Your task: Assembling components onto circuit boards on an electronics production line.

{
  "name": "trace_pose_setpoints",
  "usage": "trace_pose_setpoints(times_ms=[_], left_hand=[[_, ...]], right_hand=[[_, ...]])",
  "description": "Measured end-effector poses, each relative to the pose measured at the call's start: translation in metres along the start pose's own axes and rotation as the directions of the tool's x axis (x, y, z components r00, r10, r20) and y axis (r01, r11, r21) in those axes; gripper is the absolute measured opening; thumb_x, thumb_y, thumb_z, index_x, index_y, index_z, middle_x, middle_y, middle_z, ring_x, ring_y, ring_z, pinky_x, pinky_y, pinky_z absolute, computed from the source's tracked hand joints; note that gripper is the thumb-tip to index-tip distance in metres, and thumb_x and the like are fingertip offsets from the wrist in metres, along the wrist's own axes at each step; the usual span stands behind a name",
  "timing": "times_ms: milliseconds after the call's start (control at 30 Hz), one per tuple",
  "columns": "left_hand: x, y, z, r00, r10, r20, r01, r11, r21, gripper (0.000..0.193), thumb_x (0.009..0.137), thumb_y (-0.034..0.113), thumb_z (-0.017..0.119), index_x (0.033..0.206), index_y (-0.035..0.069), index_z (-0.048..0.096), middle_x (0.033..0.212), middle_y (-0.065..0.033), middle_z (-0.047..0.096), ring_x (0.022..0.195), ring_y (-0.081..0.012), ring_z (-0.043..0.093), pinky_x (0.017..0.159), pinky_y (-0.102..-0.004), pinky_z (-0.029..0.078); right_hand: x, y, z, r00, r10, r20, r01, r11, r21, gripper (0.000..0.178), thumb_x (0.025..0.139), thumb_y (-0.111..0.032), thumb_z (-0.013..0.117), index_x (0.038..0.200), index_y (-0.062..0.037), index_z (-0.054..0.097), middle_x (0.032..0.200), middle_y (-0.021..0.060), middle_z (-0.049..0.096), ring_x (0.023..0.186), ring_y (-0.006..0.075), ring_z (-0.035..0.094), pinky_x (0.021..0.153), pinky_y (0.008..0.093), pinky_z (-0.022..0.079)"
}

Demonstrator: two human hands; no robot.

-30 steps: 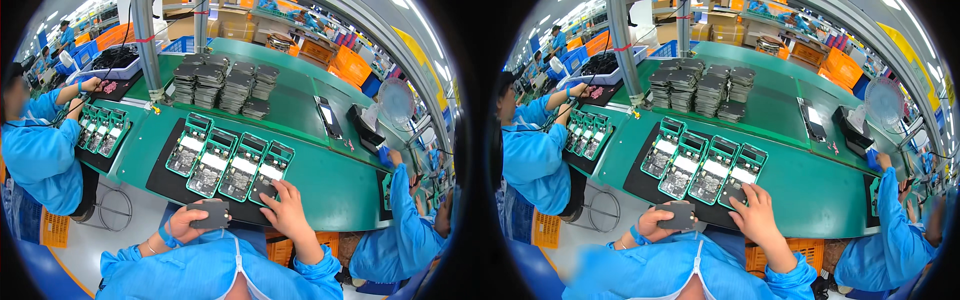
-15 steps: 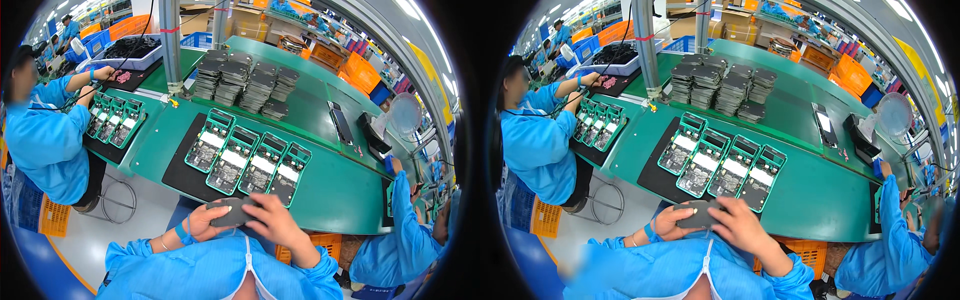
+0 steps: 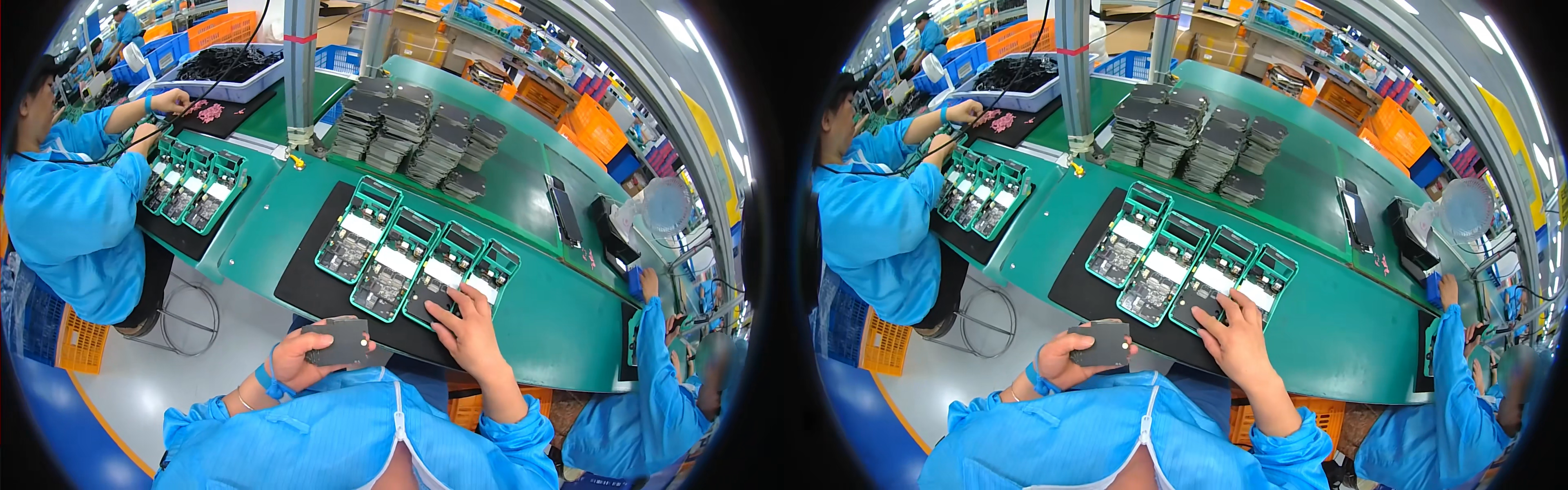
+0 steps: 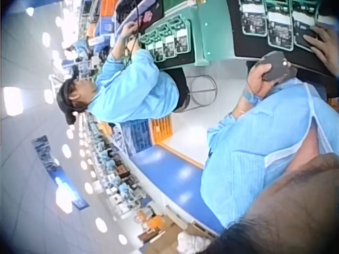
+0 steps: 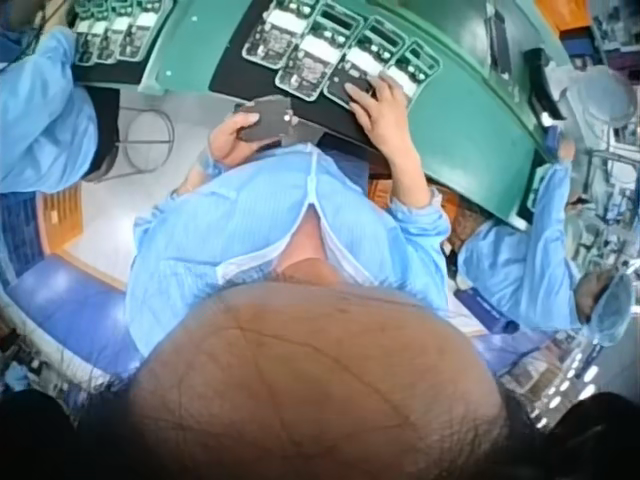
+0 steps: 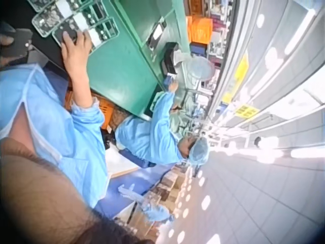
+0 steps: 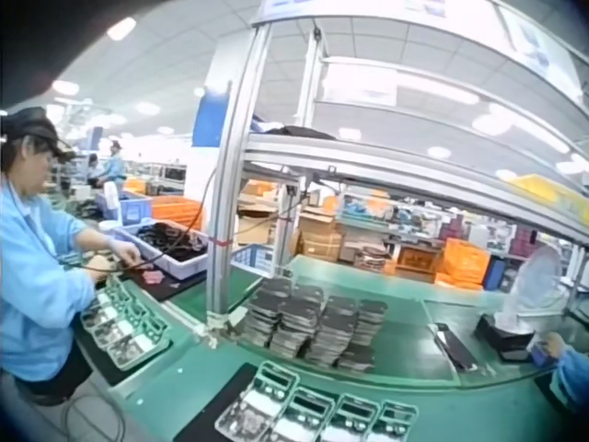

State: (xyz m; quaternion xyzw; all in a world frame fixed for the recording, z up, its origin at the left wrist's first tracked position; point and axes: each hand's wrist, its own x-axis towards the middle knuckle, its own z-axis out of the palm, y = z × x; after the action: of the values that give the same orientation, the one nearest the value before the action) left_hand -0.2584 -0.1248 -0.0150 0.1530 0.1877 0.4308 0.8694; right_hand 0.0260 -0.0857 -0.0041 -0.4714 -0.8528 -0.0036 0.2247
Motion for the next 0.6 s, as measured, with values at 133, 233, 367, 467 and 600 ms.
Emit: trace_pose_setpoints(times_ms=[133,233,367,467,600], left_hand=[[0.001,0.0,-0.002,1.0,0.016,-0.001,-0.016,0.999,0.03,0.049,0.084,0.008,0.051,0.13,-0.004,0.038,0.125,-0.0229,0.048,0.12,-0.0381,0.047,0.103,-0.0491,0.037],[0.008,-0.002,-0.003,1.0,0.001,0.002,-0.001,1.0,0.027,0.047,0.085,0.007,0.051,0.13,-0.003,0.039,0.124,-0.0217,0.049,0.119,-0.0355,0.048,0.102,-0.0479,0.038],[0.011,-0.006,-0.005,1.0,-0.024,-0.007,0.024,0.999,0.034,0.044,0.087,0.007,0.05,0.129,-0.002,0.041,0.123,-0.0193,0.051,0.117,-0.0321,0.05,0.102,-0.0467,0.039],[0.009,-0.007,-0.005,0.997,-0.054,-0.052,0.056,0.997,0.046,0.043,0.087,0.007,0.052,0.128,-0.002,0.043,0.123,-0.0185,0.052,0.116,-0.0314,0.051,0.101,-0.0462,0.04],[0.006,-0.007,-0.009,0.998,-0.043,-0.04,0.045,0.998,0.038,0.041,0.087,0.007,0.053,0.126,-0.002,0.045,0.123,-0.0184,0.052,0.115,-0.0316,0.052,0.101,-0.0464,0.041]], right_hand=[[-0.002,-0.004,0.0,1.0,-0.004,0.022,0.004,1.0,-0.006,0.035,0.076,-0.017,0.068,0.111,-0.0208,0.065,0.12,0.0161,0.051,0.117,0.0378,0.041,0.094,0.0484,0.038],[-0.002,-0.012,-0.001,0.998,0.049,0.045,-0.048,0.998,-0.035,0.034,0.078,-0.019,0.067,0.112,-0.0207,0.064,0.122,0.0168,0.05,0.119,0.0387,0.04,0.096,0.0498,0.035],[-0.002,-0.026,0.001,0.995,0.099,0.018,-0.095,0.983,-0.157,0.038,0.076,-0.021,0.068,0.114,-0.0195,0.063,0.123,0.0178,0.049,0.12,0.0383,0.039,0.097,0.05,0.034],[-0.009,-0.043,0.016,0.993,0.108,-0.043,-0.116,0.946,-0.303,0.044,0.075,-0.021,0.068,0.117,-0.0113,0.059,0.12,0.0181,0.05,0.118,0.0369,0.042,0.097,0.0504,0.033],[-0.002,-0.042,0.024,0.989,0.108,-0.098,-0.134,0.94,-0.314,0.041,0.077,-0.018,0.066,0.114,-0.0049,0.058,0.116,0.0179,0.051,0.114,0.0352,0.044,0.097,0.0504,0.033]])
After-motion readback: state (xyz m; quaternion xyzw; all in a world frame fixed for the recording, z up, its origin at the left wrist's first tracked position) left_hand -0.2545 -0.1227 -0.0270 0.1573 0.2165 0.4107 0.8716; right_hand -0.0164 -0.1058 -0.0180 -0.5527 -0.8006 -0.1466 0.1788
